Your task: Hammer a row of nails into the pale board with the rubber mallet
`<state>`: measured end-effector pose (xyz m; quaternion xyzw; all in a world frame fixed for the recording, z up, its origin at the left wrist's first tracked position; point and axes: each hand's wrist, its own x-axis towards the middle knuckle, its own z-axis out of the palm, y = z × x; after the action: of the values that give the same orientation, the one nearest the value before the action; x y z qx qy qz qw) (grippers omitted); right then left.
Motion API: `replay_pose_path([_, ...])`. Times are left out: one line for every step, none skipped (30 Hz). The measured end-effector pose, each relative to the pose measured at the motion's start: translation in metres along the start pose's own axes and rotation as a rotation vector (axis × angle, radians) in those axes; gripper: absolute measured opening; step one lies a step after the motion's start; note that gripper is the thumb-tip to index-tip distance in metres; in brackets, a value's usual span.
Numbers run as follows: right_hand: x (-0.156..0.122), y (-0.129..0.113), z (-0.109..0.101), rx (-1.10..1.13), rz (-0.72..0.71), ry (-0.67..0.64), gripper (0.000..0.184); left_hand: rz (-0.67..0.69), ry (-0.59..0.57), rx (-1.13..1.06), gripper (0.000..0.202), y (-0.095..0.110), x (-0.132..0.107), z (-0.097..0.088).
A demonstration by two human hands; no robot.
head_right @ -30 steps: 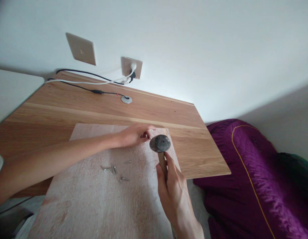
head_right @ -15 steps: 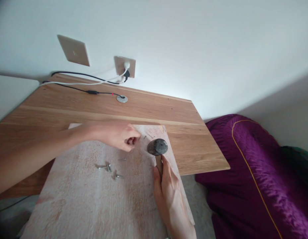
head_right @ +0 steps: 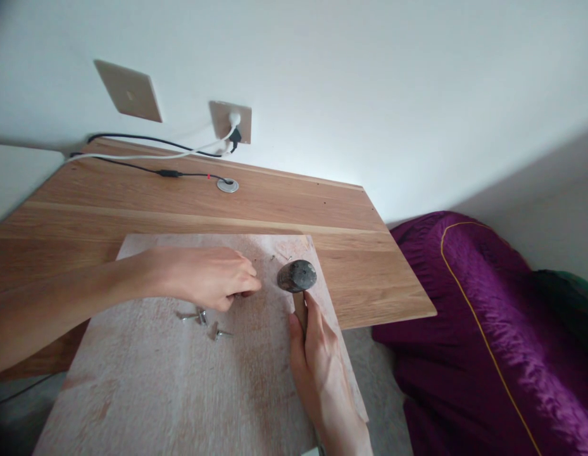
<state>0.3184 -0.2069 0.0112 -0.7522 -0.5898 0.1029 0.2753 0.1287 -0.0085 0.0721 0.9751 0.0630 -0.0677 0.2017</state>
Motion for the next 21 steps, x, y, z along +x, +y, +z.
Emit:
replay_pose_path([0.0,0.0,0.0,0.003,0.001,0.004,0.047,0.01,0.031,-0.021,0.021,-0.006,0.001,-0.002])
replay_pose_path([0.0,-0.001,0.0,0.004,0.0,0.008,0.046,0.025,0.07,-0.05,0.02,-0.013,0.001,-0.005])
replay_pose_path([0.0,-0.001,0.0,0.005,-0.001,0.011,0.046,0.04,0.114,-0.091,0.02,-0.022,0.002,-0.007])
replay_pose_path([-0.001,-0.002,-0.001,0.006,0.0,0.009,0.046,0.05,0.163,-0.146,0.021,-0.032,0.003,-0.01])
replay_pose_path([-0.001,-0.002,-0.001,0.006,0.002,0.006,0.046,0.062,0.221,-0.213,0.022,-0.042,0.004,-0.012])
replay_pose_path([-0.001,-0.002,-0.001,0.004,0.004,0.001,0.046,0.065,0.282,-0.275,0.023,-0.051,0.005,-0.013])
replay_pose_path([-0.001,-0.002,-0.002,0.0,0.005,-0.004,0.046,0.062,0.336,-0.321,0.021,-0.06,0.006,-0.014])
replay_pose_path([-0.001,-0.002,-0.002,-0.005,0.008,-0.007,0.046,0.062,0.37,-0.352,0.019,-0.066,0.006,-0.014])
replay_pose_path([0.0,-0.002,-0.002,-0.009,0.011,-0.008,0.046,0.06,0.386,-0.369,0.018,-0.071,0.006,-0.013])
replay_pose_path([0.0,-0.002,-0.003,-0.012,0.013,-0.006,0.046,0.058,0.386,-0.374,0.017,-0.074,0.006,-0.011])
replay_pose_path([0.0,-0.002,-0.003,-0.014,0.015,-0.004,0.047,0.056,0.374,-0.373,0.018,-0.076,0.006,-0.009])
replay_pose_path([0.0,-0.001,-0.003,-0.015,0.016,-0.004,0.047,0.051,0.359,-0.369,0.019,-0.076,0.007,-0.007])
replay_pose_path([0.001,-0.001,-0.003,-0.016,0.019,-0.004,0.048,0.046,0.35,-0.363,0.02,-0.075,0.008,-0.004])
replay_pose_path([0.001,-0.001,-0.003,-0.017,0.022,-0.003,0.048,0.041,0.347,-0.356,0.021,-0.074,0.009,-0.002])
replay_pose_path([0.0,-0.001,-0.003,-0.021,0.025,-0.005,0.048,0.039,0.347,-0.346,0.022,-0.073,0.011,0.0])
replay_pose_path([0.0,-0.001,-0.002,-0.025,0.027,-0.003,0.048,0.039,0.351,-0.333,0.022,-0.072,0.013,0.003])
replay_pose_path([0.0,0.0,-0.002,-0.026,0.024,-0.009,0.048,0.042,0.357,-0.316,0.022,-0.071,0.014,0.005])
replay_pose_path([0.0,0.0,-0.002,-0.026,0.016,-0.005,0.048,0.045,0.363,-0.297,0.022,-0.07,0.016,0.007])
replay_pose_path([0.0,0.001,-0.001,-0.024,0.01,0.001,0.047,0.047,0.368,-0.279,0.022,-0.07,0.017,0.008])
replay_pose_path([-0.001,0.001,-0.001,-0.022,0.008,0.007,0.047,0.05,0.371,-0.263,0.022,-0.07,0.017,0.009])
replay_pose_path([-0.001,0.001,-0.001,-0.022,0.011,0.013,0.047,0.054,0.373,-0.248,0.022,-0.069,0.017,0.01])
